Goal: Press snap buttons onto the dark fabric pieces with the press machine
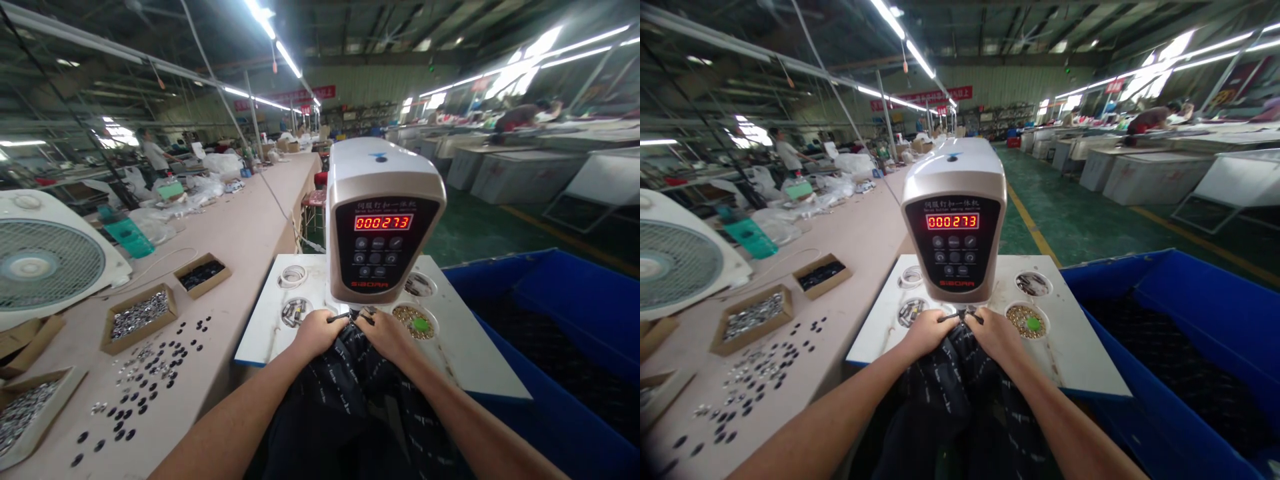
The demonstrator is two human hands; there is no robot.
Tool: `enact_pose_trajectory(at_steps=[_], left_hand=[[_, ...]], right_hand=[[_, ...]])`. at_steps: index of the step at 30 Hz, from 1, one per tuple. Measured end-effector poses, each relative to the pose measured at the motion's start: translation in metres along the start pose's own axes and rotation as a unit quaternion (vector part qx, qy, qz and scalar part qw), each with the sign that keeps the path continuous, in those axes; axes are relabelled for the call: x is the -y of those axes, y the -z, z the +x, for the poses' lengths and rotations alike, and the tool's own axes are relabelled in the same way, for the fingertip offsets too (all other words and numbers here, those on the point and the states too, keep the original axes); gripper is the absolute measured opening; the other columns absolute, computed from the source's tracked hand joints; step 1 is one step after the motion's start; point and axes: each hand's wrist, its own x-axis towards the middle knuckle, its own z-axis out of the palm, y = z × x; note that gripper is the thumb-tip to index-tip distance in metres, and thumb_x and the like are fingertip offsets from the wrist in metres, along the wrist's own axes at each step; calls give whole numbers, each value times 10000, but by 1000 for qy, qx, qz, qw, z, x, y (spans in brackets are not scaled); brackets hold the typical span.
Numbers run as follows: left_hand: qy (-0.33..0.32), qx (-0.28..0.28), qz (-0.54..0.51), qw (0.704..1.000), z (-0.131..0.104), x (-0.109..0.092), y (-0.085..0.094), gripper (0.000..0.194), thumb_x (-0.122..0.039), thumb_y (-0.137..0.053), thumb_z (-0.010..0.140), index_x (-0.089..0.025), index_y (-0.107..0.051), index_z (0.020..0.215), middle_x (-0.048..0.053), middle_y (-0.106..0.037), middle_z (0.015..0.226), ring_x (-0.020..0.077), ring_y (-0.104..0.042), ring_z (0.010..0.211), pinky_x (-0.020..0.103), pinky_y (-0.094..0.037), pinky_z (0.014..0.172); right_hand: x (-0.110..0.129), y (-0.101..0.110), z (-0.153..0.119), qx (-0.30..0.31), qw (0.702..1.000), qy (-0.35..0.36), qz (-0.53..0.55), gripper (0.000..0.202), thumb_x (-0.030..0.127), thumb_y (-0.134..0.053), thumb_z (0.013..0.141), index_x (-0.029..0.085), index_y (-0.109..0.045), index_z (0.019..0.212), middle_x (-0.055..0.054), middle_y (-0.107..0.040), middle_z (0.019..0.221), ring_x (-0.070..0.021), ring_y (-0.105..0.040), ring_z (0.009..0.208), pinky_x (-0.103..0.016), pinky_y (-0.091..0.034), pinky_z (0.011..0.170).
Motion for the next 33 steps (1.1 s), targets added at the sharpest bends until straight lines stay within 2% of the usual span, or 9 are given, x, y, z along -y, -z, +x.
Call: enact_pose_trajectory(at_steps=[3,9,14,18,26,33], left_hand=[[-17,-13,44,999,-2,2,1,428,-543,-577,860,-195,-528,616,22,-580,652,186,-508,678,309,-260,612],[-27,8,80,996,0,4,4,428,-567,-557,879,-198,-618,672,56,-679,755,217,-583,754,304,-302,627],[-25,19,89,996,2,5,4,434,-576,-545,881,-198,-634,688,51,-684,756,213,-580,735,301,-293,612],[-25,22,91,995,3,6,3,418,-566,-545,882,-202,-628,695,42,-679,750,207,-575,729,298,-291,612],[-7,16,97,995,0,1,5,417,-568,-543,874,-206,-589,673,47,-656,728,213,-568,719,303,-263,592],[-7,20,97,995,0,1,5,398,-556,-553,881,-206,-620,705,42,-673,754,214,-582,745,302,-294,615]], right_hand=[[-2,2,1,-1,1000,9,2,373,463,-458,974,218,-703,835,-115,-769,897,-236,-691,850,-305,-362,677],[-5,3,4,1,999,29,13,380,472,-472,966,217,-712,819,-118,-775,895,-237,-692,859,-304,-372,682],[-7,7,5,7,999,29,31,368,459,-474,954,219,-679,766,-95,-759,848,-225,-671,814,-292,-366,663],[-8,8,5,10,999,26,45,303,415,-476,948,221,-660,806,-68,-749,844,-213,-668,823,-280,-371,688],[-6,7,4,4,999,16,50,282,420,-493,941,224,-656,820,-83,-759,889,-237,-677,872,-291,-372,702],[-8,6,4,0,999,16,46,316,446,-493,945,217,-678,830,-106,-771,911,-258,-683,884,-300,-371,696]])
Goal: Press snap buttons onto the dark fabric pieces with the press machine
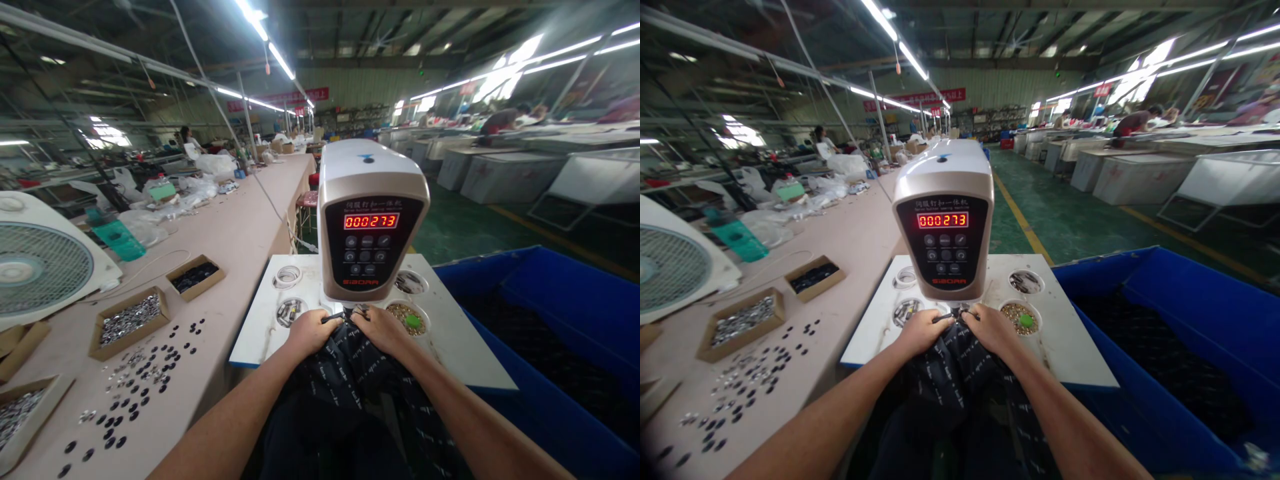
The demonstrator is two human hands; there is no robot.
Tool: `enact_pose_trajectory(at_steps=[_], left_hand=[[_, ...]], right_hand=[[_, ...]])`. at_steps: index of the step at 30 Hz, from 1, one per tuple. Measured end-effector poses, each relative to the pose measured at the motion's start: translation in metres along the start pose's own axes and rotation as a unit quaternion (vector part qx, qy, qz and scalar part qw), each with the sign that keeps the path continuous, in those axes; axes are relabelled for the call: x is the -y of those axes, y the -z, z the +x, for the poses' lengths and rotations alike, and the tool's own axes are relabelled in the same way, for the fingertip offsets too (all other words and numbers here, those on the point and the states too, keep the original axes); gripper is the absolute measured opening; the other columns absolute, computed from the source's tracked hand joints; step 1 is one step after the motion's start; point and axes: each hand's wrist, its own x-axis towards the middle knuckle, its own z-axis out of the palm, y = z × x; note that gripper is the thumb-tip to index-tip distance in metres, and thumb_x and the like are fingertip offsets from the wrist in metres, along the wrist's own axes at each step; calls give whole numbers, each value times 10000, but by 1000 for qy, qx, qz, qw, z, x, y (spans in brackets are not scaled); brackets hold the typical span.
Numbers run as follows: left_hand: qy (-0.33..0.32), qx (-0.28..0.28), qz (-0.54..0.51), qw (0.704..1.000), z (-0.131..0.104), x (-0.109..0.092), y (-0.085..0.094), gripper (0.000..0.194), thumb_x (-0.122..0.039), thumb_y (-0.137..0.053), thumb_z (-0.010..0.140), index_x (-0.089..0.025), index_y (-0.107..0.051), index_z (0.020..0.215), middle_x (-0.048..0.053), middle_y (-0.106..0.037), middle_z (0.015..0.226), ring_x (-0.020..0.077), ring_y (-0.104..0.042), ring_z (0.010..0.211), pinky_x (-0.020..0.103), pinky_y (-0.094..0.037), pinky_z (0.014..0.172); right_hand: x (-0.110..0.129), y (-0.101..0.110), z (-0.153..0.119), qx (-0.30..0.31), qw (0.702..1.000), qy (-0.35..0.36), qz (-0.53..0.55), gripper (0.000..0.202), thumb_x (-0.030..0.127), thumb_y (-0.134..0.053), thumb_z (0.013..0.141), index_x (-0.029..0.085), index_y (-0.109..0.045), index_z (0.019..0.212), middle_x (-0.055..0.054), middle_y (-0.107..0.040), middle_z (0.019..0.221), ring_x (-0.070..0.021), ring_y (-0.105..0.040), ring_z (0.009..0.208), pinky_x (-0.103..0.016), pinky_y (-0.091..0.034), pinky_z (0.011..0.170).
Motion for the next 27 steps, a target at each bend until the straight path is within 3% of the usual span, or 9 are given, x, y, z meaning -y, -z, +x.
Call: enact_pose_trajectory(at_steps=[12,19,23,25,27], left_hand=[[-3,0,5,1000,1,4,-4,405,-562,-545,876,-205,-611,696,39,-661,740,212,-575,741,303,-282,609],[2,-3,4,1000,4,1,-2,429,-589,-524,867,-205,-611,696,44,-685,780,217,-600,779,298,-343,646],[-41,8,-10,999,-4,0,-2,423,-543,-449,869,-201,-608,679,55,-683,723,242,-623,757,331,-422,696],[-64,6,-36,997,-9,3,-3,430,-564,-417,859,-229,-674,774,42,-736,840,274,-664,894,371,-485,821],[-47,-29,-30,998,-13,6,-2,409,-590,-444,822,-299,-718,906,-8,-761,983,287,-672,1041,396,-516,935]], right_hand=[[-1,0,-1,0,1000,3,8,309,427,-493,944,208,-673,821,-102,-769,910,-246,-682,886,-293,-368,699],[2,0,2,0,1000,-7,26,308,409,-502,940,186,-689,843,-114,-764,908,-247,-670,884,-297,-360,686],[9,8,-10,-10,998,-33,43,304,403,-543,908,169,-712,811,-95,-766,888,-228,-657,848,-280,-355,659],[10,11,-16,-11,997,-46,65,297,432,-597,872,181,-720,771,-47,-757,815,-198,-645,782,-261,-352,627],[6,13,-19,-18,993,-64,94,284,442,-622,847,195,-724,752,-10,-734,749,-185,-631,741,-250,-353,596]])
